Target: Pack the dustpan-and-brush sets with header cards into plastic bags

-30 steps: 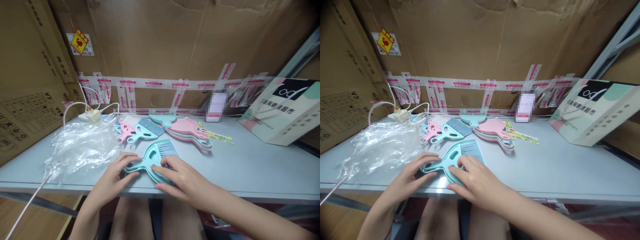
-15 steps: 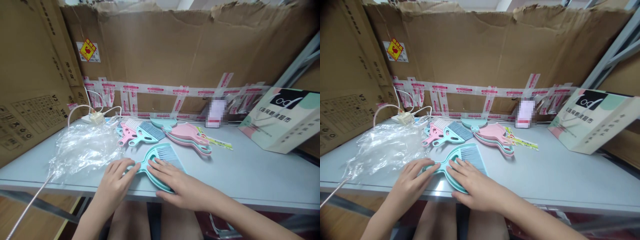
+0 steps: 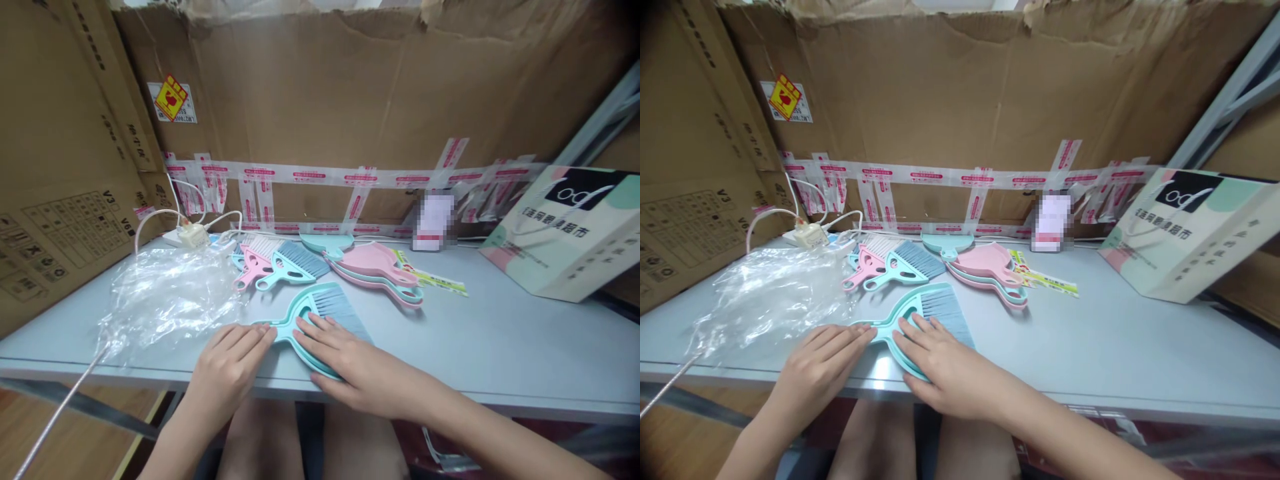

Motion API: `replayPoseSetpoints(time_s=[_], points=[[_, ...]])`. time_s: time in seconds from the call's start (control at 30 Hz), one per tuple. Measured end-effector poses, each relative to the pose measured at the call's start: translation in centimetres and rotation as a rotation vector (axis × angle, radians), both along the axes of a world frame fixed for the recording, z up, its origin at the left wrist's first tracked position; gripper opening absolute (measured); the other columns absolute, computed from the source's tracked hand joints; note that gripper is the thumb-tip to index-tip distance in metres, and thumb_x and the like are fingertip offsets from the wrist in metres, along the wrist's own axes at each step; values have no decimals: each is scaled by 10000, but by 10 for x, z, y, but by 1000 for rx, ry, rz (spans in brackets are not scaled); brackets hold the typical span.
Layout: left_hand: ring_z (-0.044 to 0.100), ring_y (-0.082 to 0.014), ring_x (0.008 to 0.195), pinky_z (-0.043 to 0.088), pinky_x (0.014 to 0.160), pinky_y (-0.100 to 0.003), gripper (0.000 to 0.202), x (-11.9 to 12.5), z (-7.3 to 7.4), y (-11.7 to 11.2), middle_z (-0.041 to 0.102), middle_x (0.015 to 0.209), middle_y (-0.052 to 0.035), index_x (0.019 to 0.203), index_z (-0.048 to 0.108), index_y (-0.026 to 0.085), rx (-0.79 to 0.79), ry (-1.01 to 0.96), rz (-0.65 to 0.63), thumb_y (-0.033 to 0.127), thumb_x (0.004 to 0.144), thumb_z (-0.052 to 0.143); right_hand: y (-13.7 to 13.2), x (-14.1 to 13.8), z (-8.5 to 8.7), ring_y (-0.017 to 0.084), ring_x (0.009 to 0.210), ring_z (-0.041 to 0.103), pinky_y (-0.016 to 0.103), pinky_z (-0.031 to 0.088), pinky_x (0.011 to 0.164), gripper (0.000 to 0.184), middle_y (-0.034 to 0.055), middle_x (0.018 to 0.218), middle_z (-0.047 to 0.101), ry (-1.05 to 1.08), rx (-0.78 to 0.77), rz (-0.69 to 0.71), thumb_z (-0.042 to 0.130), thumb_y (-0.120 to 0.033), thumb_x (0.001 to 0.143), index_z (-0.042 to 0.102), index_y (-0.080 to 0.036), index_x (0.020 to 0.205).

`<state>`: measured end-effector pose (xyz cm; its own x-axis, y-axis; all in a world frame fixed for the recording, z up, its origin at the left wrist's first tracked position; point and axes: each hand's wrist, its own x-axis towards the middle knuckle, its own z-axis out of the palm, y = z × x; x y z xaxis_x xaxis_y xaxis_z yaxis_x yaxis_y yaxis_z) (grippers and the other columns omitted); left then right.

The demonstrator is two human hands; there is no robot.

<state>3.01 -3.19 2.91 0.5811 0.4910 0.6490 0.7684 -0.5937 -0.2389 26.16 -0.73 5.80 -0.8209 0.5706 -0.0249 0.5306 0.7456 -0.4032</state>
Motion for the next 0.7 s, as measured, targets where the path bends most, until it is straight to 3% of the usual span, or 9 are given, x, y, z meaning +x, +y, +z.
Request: replayPoseSetpoints(time_s=[0.2,0.33,0.4,0.53,0.7], points=[[576,-184,820,474,725,-337,203,-3,-4,2,637,926,-63,1025,561,171,-140,-124,-5,90,870,458,-2,2,-5,294,1371,150,501,209,1105,548,111,1483,235,7,100,9,417,-291,905,311,-114,1412],[497,-238,1143,488,874,-376,186,-6,-5,0,486,1243,-117,1050,543,209,-353,-254,32,251,871,514,-5,8,-14,276,1328,308,501,268,1087,460,109,1407,404,109,284,-13,444,-295,901,450,-133,1332],[463,-241,1201,477,912,-381,171,-7,-5,0,436,1311,-109,1038,542,223,-427,-306,69,271,880,497,-8,12,-17,265,1273,410,502,320,1064,393,90,1322,516,174,386,-26,450,-286,903,522,-151,1265],[547,-190,1098,486,899,-327,120,-10,-2,-1,534,1201,-61,978,550,238,-572,-370,46,268,898,466,-16,17,-23,229,1111,576,466,449,980,290,65,1125,660,282,542,-45,450,-190,899,594,-142,1146],[568,-156,1053,488,892,-274,319,-7,5,-7,566,1157,-33,1191,497,296,-699,-381,2,296,874,525,-23,21,-32,198,1060,610,376,523,907,310,68,1130,658,368,623,-54,449,-71,862,592,-133,1131]])
